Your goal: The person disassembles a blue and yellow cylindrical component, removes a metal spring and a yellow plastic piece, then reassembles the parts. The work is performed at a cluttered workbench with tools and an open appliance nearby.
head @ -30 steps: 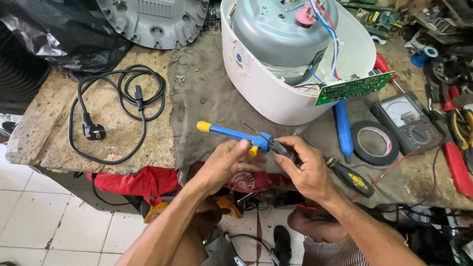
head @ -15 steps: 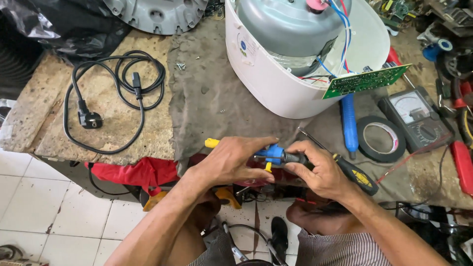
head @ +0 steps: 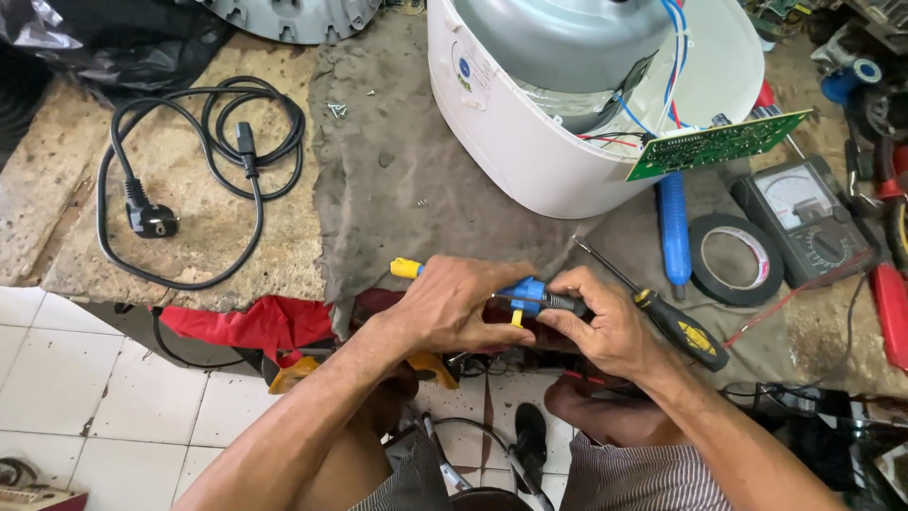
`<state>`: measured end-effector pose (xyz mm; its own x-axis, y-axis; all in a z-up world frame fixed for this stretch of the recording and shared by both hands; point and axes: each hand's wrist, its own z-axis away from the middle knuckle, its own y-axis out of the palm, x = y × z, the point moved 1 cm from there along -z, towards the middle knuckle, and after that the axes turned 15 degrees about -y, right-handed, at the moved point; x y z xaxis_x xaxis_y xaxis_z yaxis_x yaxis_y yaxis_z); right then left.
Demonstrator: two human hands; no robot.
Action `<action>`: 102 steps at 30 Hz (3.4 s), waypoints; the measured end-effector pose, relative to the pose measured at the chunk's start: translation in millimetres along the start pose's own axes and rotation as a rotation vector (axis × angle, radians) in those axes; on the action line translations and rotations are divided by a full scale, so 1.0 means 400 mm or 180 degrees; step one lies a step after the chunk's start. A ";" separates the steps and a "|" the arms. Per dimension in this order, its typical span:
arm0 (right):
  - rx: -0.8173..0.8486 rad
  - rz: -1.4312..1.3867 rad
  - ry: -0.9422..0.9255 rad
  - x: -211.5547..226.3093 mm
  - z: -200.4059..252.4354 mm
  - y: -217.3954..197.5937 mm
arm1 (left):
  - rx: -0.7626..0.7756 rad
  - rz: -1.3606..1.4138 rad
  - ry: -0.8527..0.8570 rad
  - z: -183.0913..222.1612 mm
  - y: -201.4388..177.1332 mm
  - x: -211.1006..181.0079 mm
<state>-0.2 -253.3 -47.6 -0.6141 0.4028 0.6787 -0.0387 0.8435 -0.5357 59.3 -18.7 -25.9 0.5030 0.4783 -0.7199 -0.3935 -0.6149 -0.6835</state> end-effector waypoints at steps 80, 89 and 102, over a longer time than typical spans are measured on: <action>-0.1272 -0.1602 -0.0084 0.047 -0.017 0.066 | -0.0924 0.3426 -0.0854 0.032 0.033 -0.121; -0.1165 -0.1012 -0.0525 0.057 -0.021 0.054 | -0.0840 0.3005 -0.0765 0.030 0.023 -0.117; -0.0716 -0.0845 -0.0870 0.100 -0.038 -0.032 | -0.0499 0.3091 -0.0775 0.019 0.031 -0.115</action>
<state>-12.4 -242.5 -5.8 -0.7932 0.0784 0.6039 -0.0692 0.9736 -0.2174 25.4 -43.5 -2.4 -0.1581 -0.1683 -0.9730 -0.4346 -0.8729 0.2216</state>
